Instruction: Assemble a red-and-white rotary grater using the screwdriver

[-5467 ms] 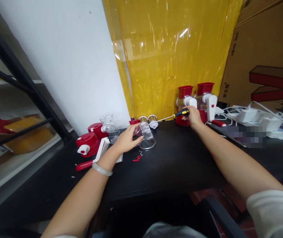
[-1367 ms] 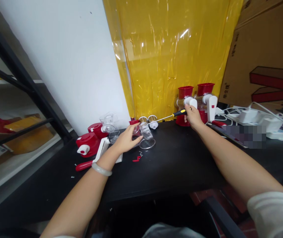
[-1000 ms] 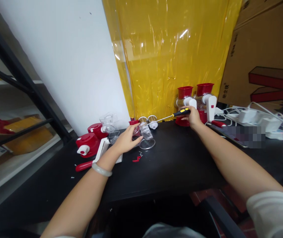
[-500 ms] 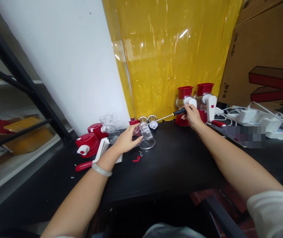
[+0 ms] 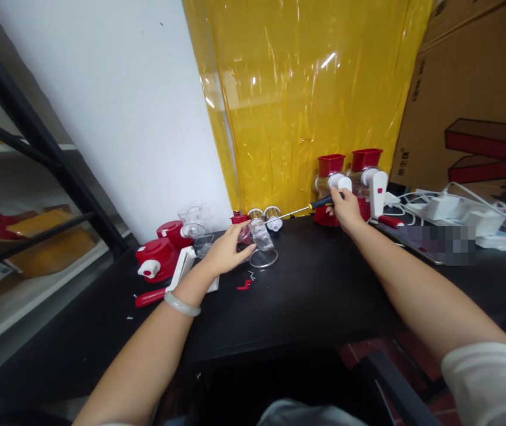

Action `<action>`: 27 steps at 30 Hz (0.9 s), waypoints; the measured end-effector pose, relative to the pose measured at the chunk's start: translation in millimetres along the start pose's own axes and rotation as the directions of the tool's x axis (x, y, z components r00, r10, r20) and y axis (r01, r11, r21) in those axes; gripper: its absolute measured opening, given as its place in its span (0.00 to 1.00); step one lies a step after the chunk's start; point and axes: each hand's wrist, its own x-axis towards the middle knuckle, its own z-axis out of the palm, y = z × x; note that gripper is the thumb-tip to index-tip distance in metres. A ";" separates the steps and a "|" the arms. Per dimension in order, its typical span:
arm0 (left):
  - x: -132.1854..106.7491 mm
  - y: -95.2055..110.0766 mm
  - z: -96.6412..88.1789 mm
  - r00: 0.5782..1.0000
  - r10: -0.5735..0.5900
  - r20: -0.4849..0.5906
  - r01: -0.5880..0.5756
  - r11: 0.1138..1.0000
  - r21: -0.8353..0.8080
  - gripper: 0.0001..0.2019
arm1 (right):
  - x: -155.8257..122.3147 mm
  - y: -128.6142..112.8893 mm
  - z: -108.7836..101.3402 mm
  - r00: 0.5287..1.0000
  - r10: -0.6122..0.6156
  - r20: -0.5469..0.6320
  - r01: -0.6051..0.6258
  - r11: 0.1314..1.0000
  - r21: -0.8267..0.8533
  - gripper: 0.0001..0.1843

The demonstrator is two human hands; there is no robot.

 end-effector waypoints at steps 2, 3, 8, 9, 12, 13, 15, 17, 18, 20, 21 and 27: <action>0.0 -0.5 0.0 1.000 0.000 0.002 0.000 1.000 -0.002 0.33 | -1.1 -1.8 -0.3 1.000 0.010 -0.007 -0.010 0.999 -0.036 0.22; 0.1 -0.6 0.1 1.000 0.000 0.001 0.000 1.000 -0.002 0.33 | -1.5 -2.5 -0.3 1.000 0.017 -0.011 -0.017 0.999 -0.050 0.22; 0.5 -1.1 0.9 1.000 -0.004 0.007 0.004 1.000 -0.004 0.33 | -3.6 -6.9 0.2 0.999 0.039 -0.038 -0.042 0.996 -0.082 0.20; 0.5 -1.2 0.9 1.000 -0.003 0.008 0.003 1.000 -0.009 0.33 | -4.2 -8.1 0.3 0.998 0.038 -0.041 -0.042 0.995 -0.089 0.20; 0.3 -1.1 0.7 1.000 -0.001 0.004 0.001 1.000 -0.020 0.32 | -5.6 -11.1 0.1 0.998 0.033 -0.046 -0.038 0.993 -0.108 0.20; 0.2 -0.9 0.5 1.000 -0.002 0.004 0.002 1.000 -0.020 0.32 | -5.8 -11.6 -0.1 0.998 0.032 -0.046 -0.037 0.993 -0.112 0.20; 0.0 -0.4 0.1 1.000 -0.005 0.005 0.005 1.000 -0.013 0.32 | -5.5 -11.2 -0.6 0.998 0.033 -0.044 -0.039 0.992 -0.122 0.19; -0.1 -0.1 -0.2 1.000 -0.008 0.006 0.008 1.000 -0.004 0.32 | -4.2 -9.1 -1.2 0.998 0.038 -0.047 -0.044 0.989 -0.141 0.18; -0.2 0.1 -0.2 1.000 -0.009 0.007 0.009 1.000 -0.002 0.32 | -3.3 -7.6 -1.6 0.998 0.041 -0.051 -0.048 0.987 -0.154 0.18; -0.3 0.0 0.0 1.000 -0.009 0.007 0.009 1.000 -0.004 0.33 | -0.9 -4.3 -2.3 0.997 0.038 -0.063 -0.049 0.981 -0.188 0.18; -0.3 -0.1 0.1 1.000 -0.009 0.008 0.009 1.000 -0.005 0.33 | 0.3 -2.8 -2.6 0.997 0.033 -0.068 -0.047 0.978 -0.204 0.18; 0.0 -0.5 0.5 1.000 -0.018 0.008 0.018 1.000 0.002 0.33 | 6.0 1.9 -3.5 0.995 0.023 -0.095 -0.050 0.957 -0.286 0.19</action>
